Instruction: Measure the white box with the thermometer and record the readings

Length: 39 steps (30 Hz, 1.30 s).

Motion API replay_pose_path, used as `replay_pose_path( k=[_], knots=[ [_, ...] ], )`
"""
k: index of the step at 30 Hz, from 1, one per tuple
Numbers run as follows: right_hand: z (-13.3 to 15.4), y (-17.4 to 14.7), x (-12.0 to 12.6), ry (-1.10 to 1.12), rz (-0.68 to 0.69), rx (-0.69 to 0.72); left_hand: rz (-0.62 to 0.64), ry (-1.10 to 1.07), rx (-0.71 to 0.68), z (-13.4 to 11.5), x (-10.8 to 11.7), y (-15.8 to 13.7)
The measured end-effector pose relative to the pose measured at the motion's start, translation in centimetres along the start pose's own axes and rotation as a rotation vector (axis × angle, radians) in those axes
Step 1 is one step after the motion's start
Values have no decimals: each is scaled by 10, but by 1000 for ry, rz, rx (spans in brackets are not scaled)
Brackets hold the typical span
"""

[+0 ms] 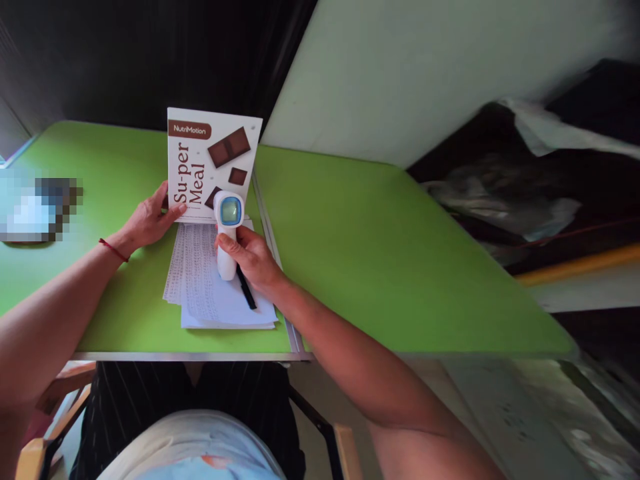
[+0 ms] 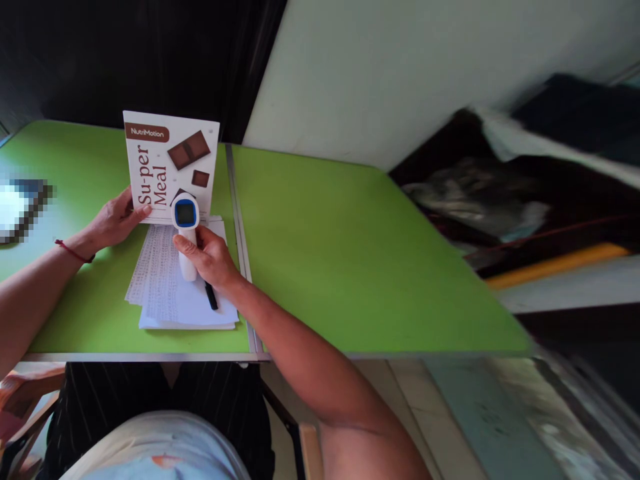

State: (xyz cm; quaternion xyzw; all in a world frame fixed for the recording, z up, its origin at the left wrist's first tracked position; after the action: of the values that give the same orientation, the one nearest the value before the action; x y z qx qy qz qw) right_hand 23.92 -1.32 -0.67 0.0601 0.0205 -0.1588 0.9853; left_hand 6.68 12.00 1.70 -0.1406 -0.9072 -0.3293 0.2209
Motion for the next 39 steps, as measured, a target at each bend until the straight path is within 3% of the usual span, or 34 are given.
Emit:
replay_pose_path(
  k=[39],
  knots=[
    [1, 1, 1, -14, 16, 10, -33, 5, 7, 0, 3, 1]
  ],
)
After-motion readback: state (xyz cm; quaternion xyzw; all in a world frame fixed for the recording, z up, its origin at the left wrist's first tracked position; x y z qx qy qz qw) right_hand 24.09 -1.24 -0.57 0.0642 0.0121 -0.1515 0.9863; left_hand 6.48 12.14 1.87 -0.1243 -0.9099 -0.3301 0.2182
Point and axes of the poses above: each hand's wrist, its own y-axis towards the middle knuckle, its own x-axis out of the back of the hand, z = x × y, the point moved 9 cm from there along y, towards the middle knuckle, and after that the axes turned 13 degrees about -z, right-handed, at the moved point
